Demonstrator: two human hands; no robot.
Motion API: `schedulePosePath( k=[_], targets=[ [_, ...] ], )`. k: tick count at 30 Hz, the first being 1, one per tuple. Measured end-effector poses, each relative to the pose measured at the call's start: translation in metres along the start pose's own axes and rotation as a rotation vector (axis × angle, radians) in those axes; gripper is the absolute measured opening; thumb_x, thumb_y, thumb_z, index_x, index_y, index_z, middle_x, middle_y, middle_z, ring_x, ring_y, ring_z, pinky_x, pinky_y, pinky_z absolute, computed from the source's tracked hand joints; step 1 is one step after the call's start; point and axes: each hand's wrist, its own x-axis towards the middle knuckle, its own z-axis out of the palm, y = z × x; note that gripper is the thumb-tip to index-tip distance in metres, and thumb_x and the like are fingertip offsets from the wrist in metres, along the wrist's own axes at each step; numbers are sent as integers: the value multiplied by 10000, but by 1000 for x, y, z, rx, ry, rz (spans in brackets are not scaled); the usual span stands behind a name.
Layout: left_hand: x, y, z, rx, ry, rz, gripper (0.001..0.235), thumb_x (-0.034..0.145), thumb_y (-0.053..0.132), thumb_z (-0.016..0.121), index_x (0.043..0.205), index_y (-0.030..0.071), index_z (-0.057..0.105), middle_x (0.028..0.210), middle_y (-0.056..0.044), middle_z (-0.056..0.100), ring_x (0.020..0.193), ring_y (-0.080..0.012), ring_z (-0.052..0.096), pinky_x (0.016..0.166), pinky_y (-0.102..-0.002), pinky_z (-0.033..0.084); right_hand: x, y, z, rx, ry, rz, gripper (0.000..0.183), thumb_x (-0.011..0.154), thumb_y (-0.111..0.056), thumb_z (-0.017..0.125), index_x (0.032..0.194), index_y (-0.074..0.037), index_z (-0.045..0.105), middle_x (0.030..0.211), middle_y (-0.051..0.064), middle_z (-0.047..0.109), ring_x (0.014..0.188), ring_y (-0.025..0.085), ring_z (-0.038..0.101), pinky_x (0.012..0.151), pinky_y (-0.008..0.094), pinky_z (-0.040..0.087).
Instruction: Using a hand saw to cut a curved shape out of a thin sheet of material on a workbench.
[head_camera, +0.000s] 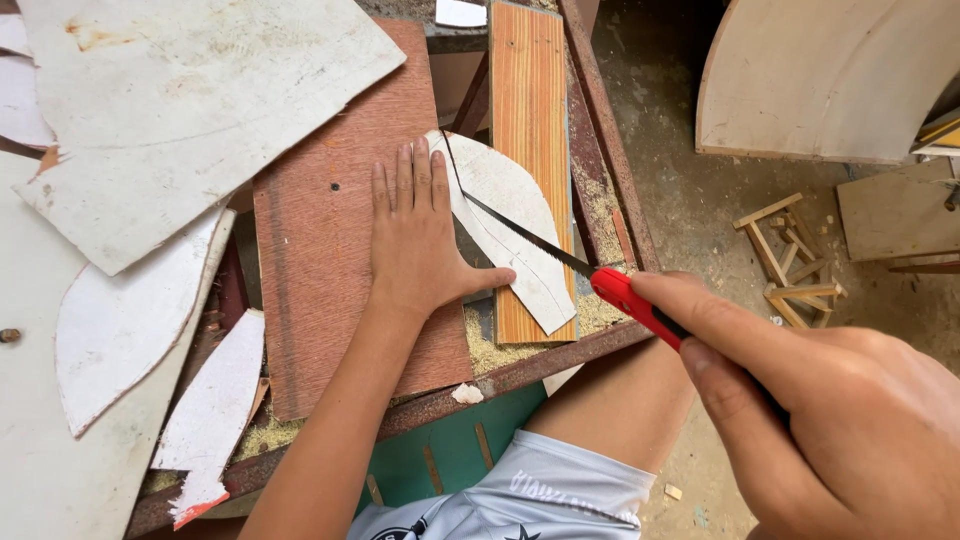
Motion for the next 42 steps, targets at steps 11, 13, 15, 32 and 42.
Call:
schedulePosePath(
  k=[11,13,15,32,42],
  targets=[
    [-1,1,0,-37,37,20,1598,562,1112,480,1609,-64,206,1687,-257,165,1564,-412,115,1258,-583,15,32,-45,-3,341,-116,-115,501,944,-252,440,1387,-238,673,1130,7,843,855,266,800,772,449,552],
    [-3,0,3,50,-3,1,1633,542,1157,442,1621,-36,165,1696,-235,125,1572,-394,68,1257,-580,-15,30,-54,-4,266,-168,3,486,934,-321,488,1388,-351,662,1013,27,853,858,335,775,757,479,544],
    [-2,0,1,60,-19,-14,1640,538,1160,442,1621,-33,141,1696,-232,123,1570,-391,83,1256,-581,-3,30,-60,-10,225,-191,48,494,933,-307,496,1389,-399,663,941,15,865,776,337,759,731,462,527],
    [1,0,0,-5,-45,-15,1609,540,1102,518,1621,-42,178,1695,-241,143,1573,-391,98,1263,-590,-8,50,-37,19,79,-73,-64,557,902,-261,569,1428,-410,674,424,165,648,389,379,508,501,435,446],
    [-3,-4,-3,17,-68,-55,1662,493,1135,514,1621,-30,152,1698,-232,126,1571,-394,63,1253,-593,-25,69,-71,17,233,-176,-108,451,970,-249,483,1375,-278,679,1010,9,834,808,331,734,715,462,501]
  ],
)
